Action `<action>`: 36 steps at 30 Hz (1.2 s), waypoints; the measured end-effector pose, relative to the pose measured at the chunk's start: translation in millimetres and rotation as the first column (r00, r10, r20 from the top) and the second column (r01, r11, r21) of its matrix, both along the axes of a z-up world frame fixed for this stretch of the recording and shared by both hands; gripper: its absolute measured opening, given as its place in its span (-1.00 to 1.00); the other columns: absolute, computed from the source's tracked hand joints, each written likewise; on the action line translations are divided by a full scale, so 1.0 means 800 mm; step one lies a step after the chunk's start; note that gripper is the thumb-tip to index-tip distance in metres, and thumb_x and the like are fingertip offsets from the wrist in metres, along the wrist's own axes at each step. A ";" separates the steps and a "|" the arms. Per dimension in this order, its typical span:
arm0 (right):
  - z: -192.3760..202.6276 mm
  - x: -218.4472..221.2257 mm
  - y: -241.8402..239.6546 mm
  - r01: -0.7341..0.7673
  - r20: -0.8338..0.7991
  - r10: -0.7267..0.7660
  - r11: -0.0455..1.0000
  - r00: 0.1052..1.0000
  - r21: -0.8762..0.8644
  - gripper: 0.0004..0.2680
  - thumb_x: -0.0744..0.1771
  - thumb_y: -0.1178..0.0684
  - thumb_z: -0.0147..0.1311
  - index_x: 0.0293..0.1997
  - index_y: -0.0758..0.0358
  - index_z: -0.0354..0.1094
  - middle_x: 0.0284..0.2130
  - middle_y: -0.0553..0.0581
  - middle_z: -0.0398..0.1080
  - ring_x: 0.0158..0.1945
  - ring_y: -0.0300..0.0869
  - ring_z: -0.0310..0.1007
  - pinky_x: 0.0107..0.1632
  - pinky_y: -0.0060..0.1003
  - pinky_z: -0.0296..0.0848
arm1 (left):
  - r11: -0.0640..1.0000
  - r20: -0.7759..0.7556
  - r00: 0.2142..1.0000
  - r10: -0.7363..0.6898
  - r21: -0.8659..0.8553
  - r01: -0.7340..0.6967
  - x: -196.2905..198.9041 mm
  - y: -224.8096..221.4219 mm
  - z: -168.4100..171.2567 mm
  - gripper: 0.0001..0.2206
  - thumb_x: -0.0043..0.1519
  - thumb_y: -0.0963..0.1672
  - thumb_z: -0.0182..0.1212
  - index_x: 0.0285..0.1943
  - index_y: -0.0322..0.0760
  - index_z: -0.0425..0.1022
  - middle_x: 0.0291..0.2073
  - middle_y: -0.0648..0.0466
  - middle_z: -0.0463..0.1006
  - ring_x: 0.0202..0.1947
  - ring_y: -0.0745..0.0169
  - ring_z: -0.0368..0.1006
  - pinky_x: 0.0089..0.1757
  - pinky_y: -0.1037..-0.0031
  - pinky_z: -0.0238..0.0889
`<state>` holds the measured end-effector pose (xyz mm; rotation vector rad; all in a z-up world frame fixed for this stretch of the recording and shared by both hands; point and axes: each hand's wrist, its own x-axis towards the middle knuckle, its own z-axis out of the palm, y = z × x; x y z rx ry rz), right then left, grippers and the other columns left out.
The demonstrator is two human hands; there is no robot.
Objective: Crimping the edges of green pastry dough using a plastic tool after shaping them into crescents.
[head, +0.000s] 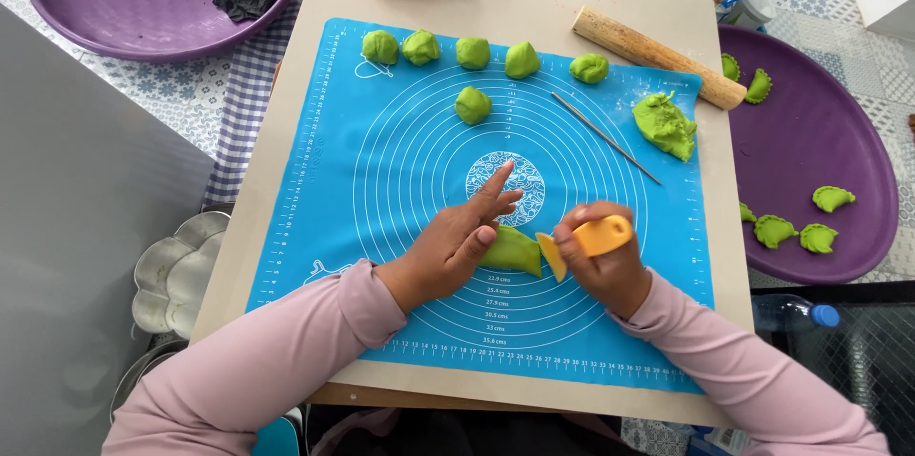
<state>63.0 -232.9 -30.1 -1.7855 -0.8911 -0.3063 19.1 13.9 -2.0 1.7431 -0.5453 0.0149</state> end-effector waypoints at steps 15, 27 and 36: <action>-0.043 0.022 0.015 -0.116 0.048 0.114 0.993 0.992 0.030 -0.88 0.36 0.20 0.08 -0.11 0.19 0.18 -0.45 0.23 0.47 -0.51 -0.01 0.50 -0.50 -0.29 0.44 | 1.000 0.000 1.000 -0.015 0.008 0.015 0.002 0.002 -0.003 -0.21 0.29 0.25 -0.43 0.63 -0.18 -0.21 0.32 -0.34 0.37 0.23 -0.46 0.38 0.12 -0.14 0.33; -0.052 0.024 0.013 -0.043 0.121 0.072 0.971 0.990 -0.235 -0.90 0.39 0.09 0.04 -0.08 0.05 0.16 -0.52 0.19 0.40 -0.60 0.06 0.45 -0.54 -0.17 0.47 | 1.000 -0.005 1.000 0.004 0.027 -0.004 0.003 0.001 -0.003 -0.22 0.31 0.23 -0.42 0.62 -0.21 -0.20 0.32 -0.36 0.36 0.22 -0.48 0.39 0.11 -0.15 0.33; -0.071 0.038 0.006 -0.059 0.027 0.070 0.952 0.997 -0.302 -0.87 0.37 0.08 0.08 -0.09 -0.03 0.18 -0.54 0.12 0.38 -0.57 -0.04 0.50 -0.46 -0.25 0.54 | 1.000 0.004 1.000 0.015 0.013 -0.015 0.001 0.001 0.001 -0.21 0.31 0.24 -0.44 0.62 -0.24 -0.20 0.31 -0.40 0.35 0.23 -0.52 0.37 0.10 -0.18 0.33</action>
